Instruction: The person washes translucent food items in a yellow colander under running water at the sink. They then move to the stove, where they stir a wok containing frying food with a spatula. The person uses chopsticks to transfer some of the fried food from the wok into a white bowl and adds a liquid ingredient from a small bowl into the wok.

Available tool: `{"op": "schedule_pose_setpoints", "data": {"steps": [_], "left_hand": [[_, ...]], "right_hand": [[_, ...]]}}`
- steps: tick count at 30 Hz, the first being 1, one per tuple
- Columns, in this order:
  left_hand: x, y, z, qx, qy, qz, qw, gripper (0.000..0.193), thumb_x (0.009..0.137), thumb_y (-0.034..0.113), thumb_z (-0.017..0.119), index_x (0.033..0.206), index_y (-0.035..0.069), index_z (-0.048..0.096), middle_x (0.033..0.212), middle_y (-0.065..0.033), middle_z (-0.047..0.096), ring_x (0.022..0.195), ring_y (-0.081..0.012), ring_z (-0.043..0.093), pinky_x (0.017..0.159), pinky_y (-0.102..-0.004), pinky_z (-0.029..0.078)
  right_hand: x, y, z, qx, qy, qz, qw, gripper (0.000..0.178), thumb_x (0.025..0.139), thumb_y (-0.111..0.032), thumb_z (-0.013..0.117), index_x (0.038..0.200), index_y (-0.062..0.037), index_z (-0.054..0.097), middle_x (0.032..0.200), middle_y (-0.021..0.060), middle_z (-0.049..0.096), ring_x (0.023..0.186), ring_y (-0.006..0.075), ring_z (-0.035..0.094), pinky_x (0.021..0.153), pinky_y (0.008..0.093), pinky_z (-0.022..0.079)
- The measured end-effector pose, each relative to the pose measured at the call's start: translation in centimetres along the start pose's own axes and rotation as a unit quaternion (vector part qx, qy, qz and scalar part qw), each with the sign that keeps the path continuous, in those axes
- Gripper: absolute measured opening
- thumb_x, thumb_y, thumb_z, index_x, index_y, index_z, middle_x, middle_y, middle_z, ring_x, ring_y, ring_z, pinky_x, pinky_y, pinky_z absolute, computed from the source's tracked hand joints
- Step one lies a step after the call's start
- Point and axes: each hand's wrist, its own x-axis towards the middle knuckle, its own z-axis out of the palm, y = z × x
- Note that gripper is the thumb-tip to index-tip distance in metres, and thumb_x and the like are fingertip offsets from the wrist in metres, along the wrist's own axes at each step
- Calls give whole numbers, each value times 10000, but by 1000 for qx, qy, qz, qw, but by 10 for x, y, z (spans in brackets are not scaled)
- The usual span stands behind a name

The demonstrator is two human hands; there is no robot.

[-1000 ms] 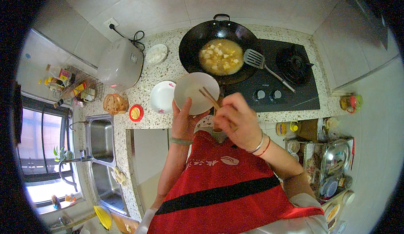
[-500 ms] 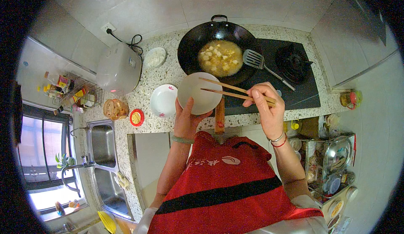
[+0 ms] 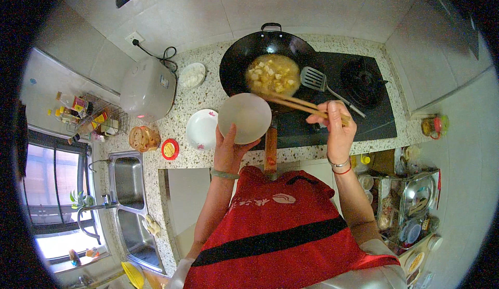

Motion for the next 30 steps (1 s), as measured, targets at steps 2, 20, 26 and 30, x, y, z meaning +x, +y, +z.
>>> {"op": "schedule_pose_setpoints", "data": {"steps": [2,20,26,30], "left_hand": [[1,-1,-2,-1,10,5,1000,539,961,214,543,1412,161,254,1376,-160,370,1209,-383,486,837,-528,577],[-7,-1,-2,-14,38,5,999,572,943,181,556,1427,180,250,1380,-155,363,1212,-381,482,821,-517,588],[-8,2,2,-13,39,2,999,537,954,128,514,1422,180,254,1384,-143,366,1224,-368,473,825,-512,581],[-7,1,0,-13,37,2,999,541,953,121,510,1425,182,251,1388,-143,368,1225,-363,475,824,-509,582]], "right_hand": [[8,8,1,-34,9,-35,999,302,999,-191,490,913,71,612,912,83,571,755,180,675,665,258,540],[39,93,-3,-253,-51,-98,961,209,930,-111,597,890,80,673,851,94,611,697,169,677,586,260,544],[39,93,-9,-150,-11,-37,988,217,944,-111,579,879,78,663,843,74,604,683,161,686,591,244,547],[40,94,-17,-172,-20,-26,985,257,967,-127,547,877,95,641,886,66,575,729,165,685,633,232,552]]}}
